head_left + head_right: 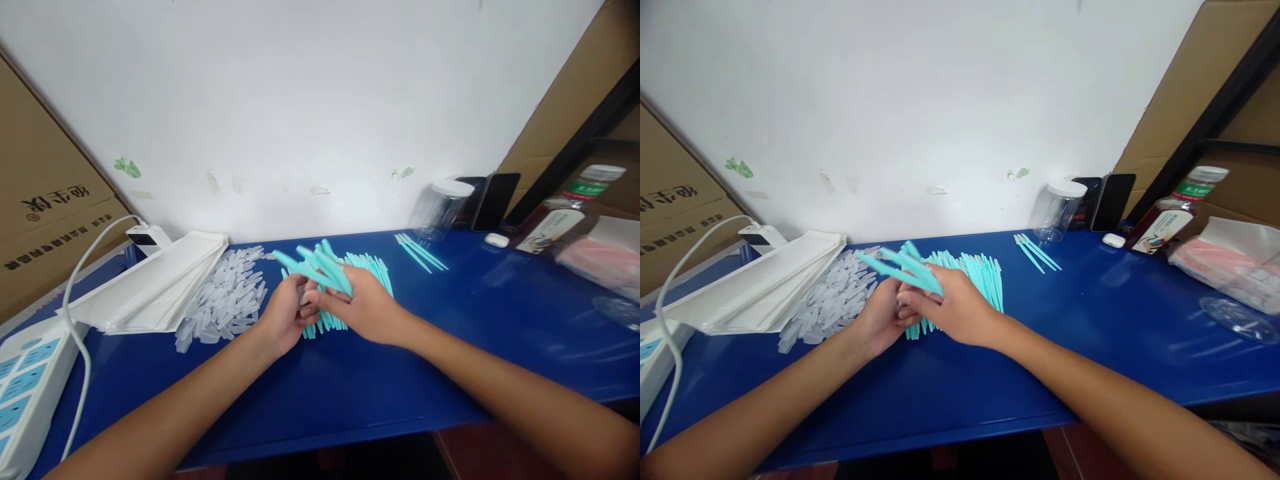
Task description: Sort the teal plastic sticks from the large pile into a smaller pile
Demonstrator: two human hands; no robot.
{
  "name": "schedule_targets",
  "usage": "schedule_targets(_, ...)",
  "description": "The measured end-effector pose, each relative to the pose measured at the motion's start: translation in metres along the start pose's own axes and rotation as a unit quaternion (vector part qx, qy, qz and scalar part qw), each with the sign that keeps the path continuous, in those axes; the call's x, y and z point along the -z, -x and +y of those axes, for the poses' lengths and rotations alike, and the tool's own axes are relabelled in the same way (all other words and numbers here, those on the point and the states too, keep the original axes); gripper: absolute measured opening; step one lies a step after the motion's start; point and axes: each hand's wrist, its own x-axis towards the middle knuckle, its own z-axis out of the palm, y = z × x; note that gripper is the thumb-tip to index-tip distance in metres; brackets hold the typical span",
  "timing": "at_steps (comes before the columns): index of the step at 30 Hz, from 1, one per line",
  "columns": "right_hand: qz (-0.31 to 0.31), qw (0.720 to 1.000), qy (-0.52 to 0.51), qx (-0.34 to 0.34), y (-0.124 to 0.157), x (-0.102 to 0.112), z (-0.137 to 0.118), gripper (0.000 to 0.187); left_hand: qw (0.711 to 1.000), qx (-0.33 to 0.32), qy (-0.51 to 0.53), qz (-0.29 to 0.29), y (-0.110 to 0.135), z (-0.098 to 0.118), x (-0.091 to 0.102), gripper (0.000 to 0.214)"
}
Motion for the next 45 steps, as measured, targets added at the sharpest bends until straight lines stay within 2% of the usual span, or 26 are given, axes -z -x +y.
schedule_targets(3, 0.087, 0.995, -0.051, -0.008, -0.009, 0.012, 0.007, 0.032, 0.997, -0.045, -0.063, -0.029, -0.006, 0.003, 0.005, 0.035)
schedule_targets(5, 0.112, 0.988, -0.105, -0.031, -0.014, 0.019, 0.011, 0.037, 0.983, -0.127, -0.128, -0.031, -0.008, 0.006, 0.007, 0.036)
schedule_targets(7, 0.11, 0.976, -0.177, -0.065, -0.016, 0.022, 0.013, 0.041, 0.949, -0.234, -0.212, -0.019, -0.008, 0.009, 0.008, 0.034)
schedule_targets(9, 0.105, 0.965, -0.224, -0.091, -0.017, 0.022, 0.011, 0.044, 0.898, -0.329, -0.293, -0.003, -0.005, 0.012, 0.008, 0.026)
schedule_targets(11, 0.104, 0.961, -0.238, -0.1, -0.016, 0.02, 0.008, 0.046, 0.852, -0.386, -0.353, 0.006, -0.002, 0.013, 0.009, 0.016)
schedule_targets(14, 0.096, 0.962, -0.237, -0.099, -0.015, 0.017, 0.005, 0.049, 0.822, -0.412, -0.394, 0.012, 0.0, 0.014, 0.011, 0.009)
schedule_targets(18, 0.097, 0.967, -0.219, -0.087, -0.017, 0.021, 0.01, 0.05, 0.806, -0.423, -0.412, 0.035, -0.008, 0.02, 0.017, 0.011)
schedule_targets(24, 0.068, 0.986, -0.132, -0.082, -0.024, 0.048, 0.026, 0.047, 0.83, -0.363, -0.423, 0.025, -0.024, 0.04, 0.034, 0.018)
schedule_targets(26, 0.06, 0.99, -0.08, -0.094, -0.026, 0.058, 0.03, 0.048, 0.813, -0.37, -0.447, 0.051, -0.027, 0.044, 0.039, 0.018)
schedule_targets(29, 0.06, 0.993, 0.014, -0.104, -0.027, 0.068, 0.035, 0.052, 0.761, -0.402, -0.501, 0.088, -0.031, 0.046, 0.044, 0.02)
schedule_targets(30, 0.064, 0.992, 0.049, -0.098, -0.027, 0.07, 0.036, 0.053, 0.753, -0.409, -0.509, 0.089, -0.033, 0.046, 0.045, 0.021)
schedule_targets(32, 0.075, 0.989, 0.107, -0.075, -0.028, 0.073, 0.036, 0.054, 0.756, -0.411, -0.502, 0.081, -0.036, 0.047, 0.048, 0.025)
schedule_targets(35, 0.084, 0.984, 0.147, -0.047, -0.029, 0.077, 0.037, 0.054, 0.787, -0.397, -0.468, 0.064, -0.041, 0.048, 0.052, 0.032)
schedule_targets(40, 0.083, 0.985, 0.147, -0.038, -0.029, 0.081, 0.035, 0.054, 0.837, -0.363, -0.408, 0.034, -0.043, 0.047, 0.053, 0.034)
schedule_targets(45, 0.077, 0.986, 0.146, -0.028, -0.029, 0.08, 0.03, 0.054, 0.884, -0.309, -0.348, 0.033, -0.037, 0.046, 0.047, 0.041)
